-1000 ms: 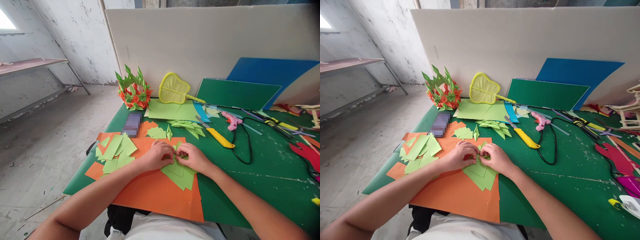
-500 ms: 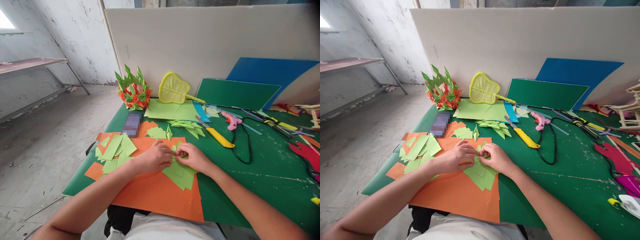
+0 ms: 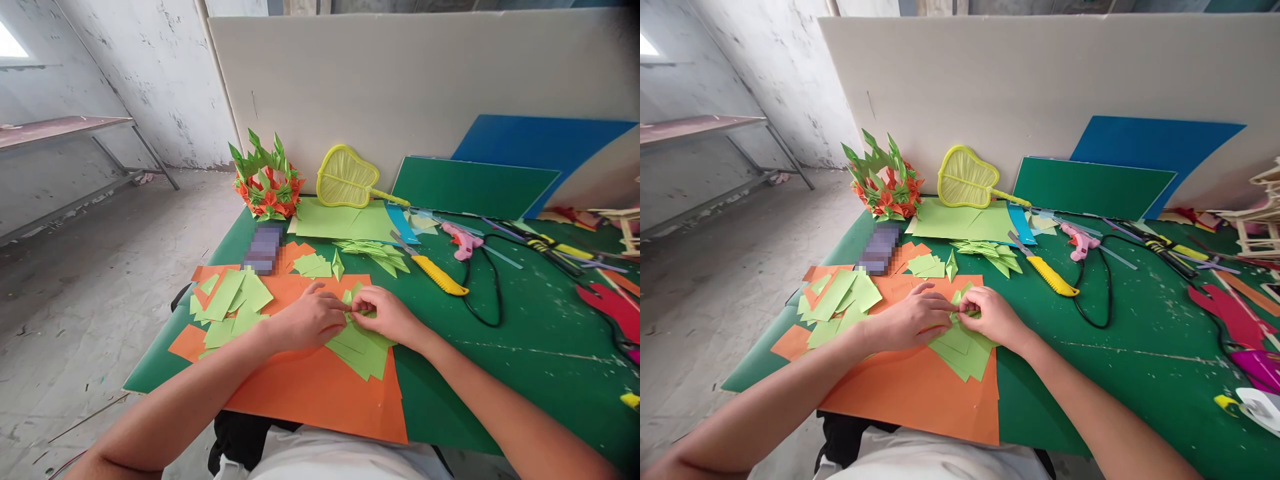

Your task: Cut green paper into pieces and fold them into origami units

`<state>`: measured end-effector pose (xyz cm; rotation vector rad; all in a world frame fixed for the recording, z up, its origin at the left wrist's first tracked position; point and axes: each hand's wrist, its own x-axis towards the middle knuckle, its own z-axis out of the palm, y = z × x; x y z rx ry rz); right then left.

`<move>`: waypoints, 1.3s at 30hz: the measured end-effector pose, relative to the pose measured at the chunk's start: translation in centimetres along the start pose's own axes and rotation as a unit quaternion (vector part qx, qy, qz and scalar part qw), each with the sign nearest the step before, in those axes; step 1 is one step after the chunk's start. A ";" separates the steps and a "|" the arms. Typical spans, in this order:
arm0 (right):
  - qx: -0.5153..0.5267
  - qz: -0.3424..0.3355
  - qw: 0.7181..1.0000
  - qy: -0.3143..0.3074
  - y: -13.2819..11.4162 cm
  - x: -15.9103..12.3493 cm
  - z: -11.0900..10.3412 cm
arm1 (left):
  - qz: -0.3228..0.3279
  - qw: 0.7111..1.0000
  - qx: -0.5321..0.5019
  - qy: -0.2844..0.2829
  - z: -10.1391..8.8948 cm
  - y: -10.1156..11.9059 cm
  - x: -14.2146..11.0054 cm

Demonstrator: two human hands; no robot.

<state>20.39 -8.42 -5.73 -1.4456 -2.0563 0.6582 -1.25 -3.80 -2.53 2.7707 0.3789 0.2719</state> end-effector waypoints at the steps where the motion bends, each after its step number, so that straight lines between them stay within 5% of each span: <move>1: -0.001 0.001 1.000 0.002 -0.1 0.0 0.0 | -0.002 1.000 0.000 0.002 0.1 0.0 0.0; 20: -0.023 0.025 0.999 -0.040 0.5 -0.6 -2.4 | 0.009 0.999 -0.043 0.009 -0.4 -1.0 -0.4; 28: -0.095 -0.102 0.990 0.011 -0.1 -0.5 -1.7 | 0.004 0.999 -0.041 0.002 -0.6 -0.9 -0.3; 39: -0.112 -0.052 0.992 0.020 0.8 0.0 -1.2 | 0.002 0.998 -0.054 0.007 -0.6 -0.7 -0.4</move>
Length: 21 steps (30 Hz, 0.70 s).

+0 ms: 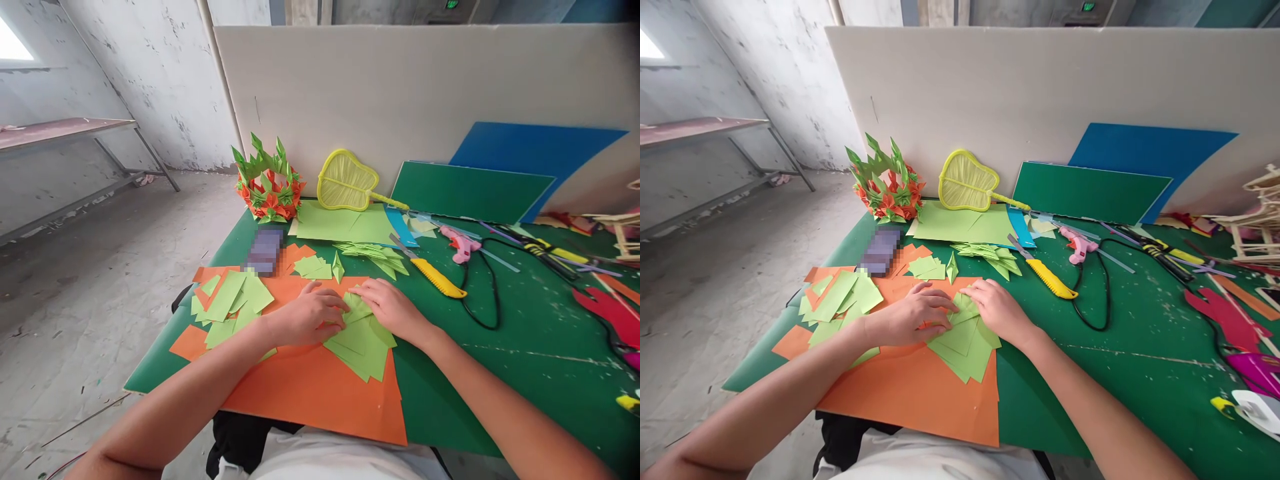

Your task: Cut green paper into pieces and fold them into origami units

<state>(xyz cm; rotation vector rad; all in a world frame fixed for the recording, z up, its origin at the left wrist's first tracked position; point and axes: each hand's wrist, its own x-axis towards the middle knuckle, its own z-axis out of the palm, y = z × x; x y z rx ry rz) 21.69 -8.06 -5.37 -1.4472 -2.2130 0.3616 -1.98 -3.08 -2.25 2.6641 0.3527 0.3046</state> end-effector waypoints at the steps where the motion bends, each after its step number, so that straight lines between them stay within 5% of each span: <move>1: 0.010 -0.002 1.000 0.007 0.0 0.0 -0.1 | 0.002 1.000 0.000 -0.002 -0.1 -0.1 -0.1; 8: 0.024 -0.050 0.996 0.065 0.2 -0.5 -1.3 | 0.041 0.999 0.033 -0.001 0.1 -0.7 -0.5; 17: 0.001 -0.142 0.989 -0.051 0.4 -1.1 -1.7 | 0.055 0.997 0.044 -0.026 0.4 -0.3 -0.2; 21: -0.045 -0.096 0.994 -0.015 1.4 -0.9 -1.9 | 0.060 0.998 0.025 -0.020 0.6 -0.4 -0.3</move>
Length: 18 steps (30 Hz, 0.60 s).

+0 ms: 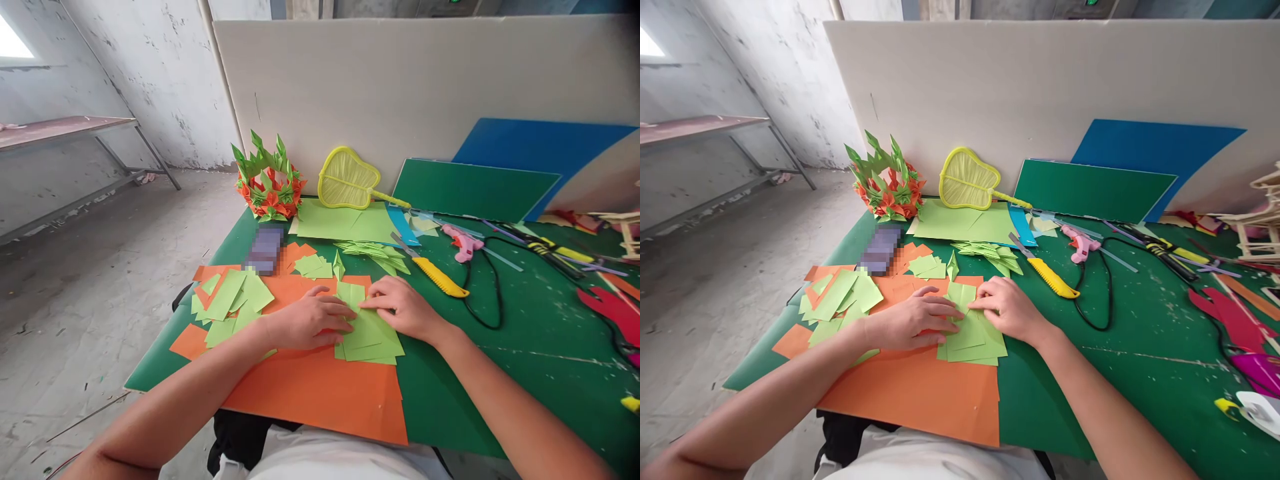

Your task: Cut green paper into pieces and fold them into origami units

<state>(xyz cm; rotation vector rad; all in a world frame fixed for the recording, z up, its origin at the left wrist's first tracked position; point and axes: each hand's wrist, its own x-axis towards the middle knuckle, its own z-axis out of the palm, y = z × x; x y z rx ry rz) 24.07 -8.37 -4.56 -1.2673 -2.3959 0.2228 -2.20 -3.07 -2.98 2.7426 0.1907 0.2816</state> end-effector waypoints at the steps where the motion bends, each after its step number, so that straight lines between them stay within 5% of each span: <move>1: -0.012 0.011 1.000 0.007 0.3 0.0 0.0 | 0.004 1.000 0.000 0.001 0.0 0.0 0.0; 11: 0.003 0.077 0.992 0.099 0.9 0.3 0.6 | 0.018 1.000 0.009 -0.001 0.2 0.3 0.1; 18: 0.003 0.102 0.992 0.076 0.0 0.8 1.2 | 0.005 0.999 0.032 -0.016 0.3 0.8 0.2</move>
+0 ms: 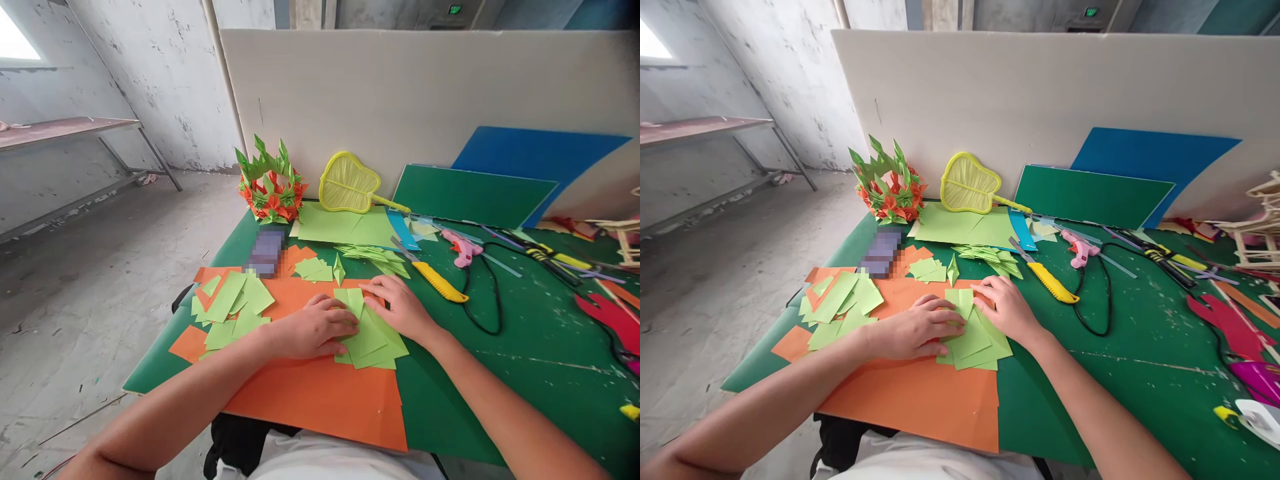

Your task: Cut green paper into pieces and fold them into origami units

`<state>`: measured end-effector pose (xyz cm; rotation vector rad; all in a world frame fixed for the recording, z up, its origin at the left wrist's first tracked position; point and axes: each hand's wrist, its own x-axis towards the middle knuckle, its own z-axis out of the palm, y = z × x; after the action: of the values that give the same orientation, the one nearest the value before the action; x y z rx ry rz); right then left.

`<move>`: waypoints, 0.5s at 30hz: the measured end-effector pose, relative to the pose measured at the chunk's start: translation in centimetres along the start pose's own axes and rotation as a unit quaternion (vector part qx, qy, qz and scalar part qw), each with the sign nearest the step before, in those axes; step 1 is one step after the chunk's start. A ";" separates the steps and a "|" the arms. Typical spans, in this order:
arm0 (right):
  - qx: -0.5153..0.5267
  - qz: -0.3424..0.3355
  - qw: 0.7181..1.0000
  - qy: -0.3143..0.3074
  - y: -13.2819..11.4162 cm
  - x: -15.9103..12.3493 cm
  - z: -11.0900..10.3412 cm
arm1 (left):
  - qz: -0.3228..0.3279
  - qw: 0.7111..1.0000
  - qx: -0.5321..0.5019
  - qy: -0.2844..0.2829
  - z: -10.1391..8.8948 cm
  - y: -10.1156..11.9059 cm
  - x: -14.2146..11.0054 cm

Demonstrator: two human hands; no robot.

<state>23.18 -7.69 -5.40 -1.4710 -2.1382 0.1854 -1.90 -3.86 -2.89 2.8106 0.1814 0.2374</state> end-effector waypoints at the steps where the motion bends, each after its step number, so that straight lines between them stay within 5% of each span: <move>1: 0.009 0.003 1.000 -0.002 -0.2 0.0 0.1 | -0.002 1.000 0.004 -0.007 -0.1 0.1 0.0; 15: 0.111 0.005 0.993 0.048 -1.8 0.2 1.7 | -0.013 1.000 0.002 -0.024 0.5 0.4 0.3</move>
<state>20.81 -7.92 -6.09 -1.3354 -1.9643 0.3399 -1.51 -4.36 -3.19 2.8121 0.2080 0.1637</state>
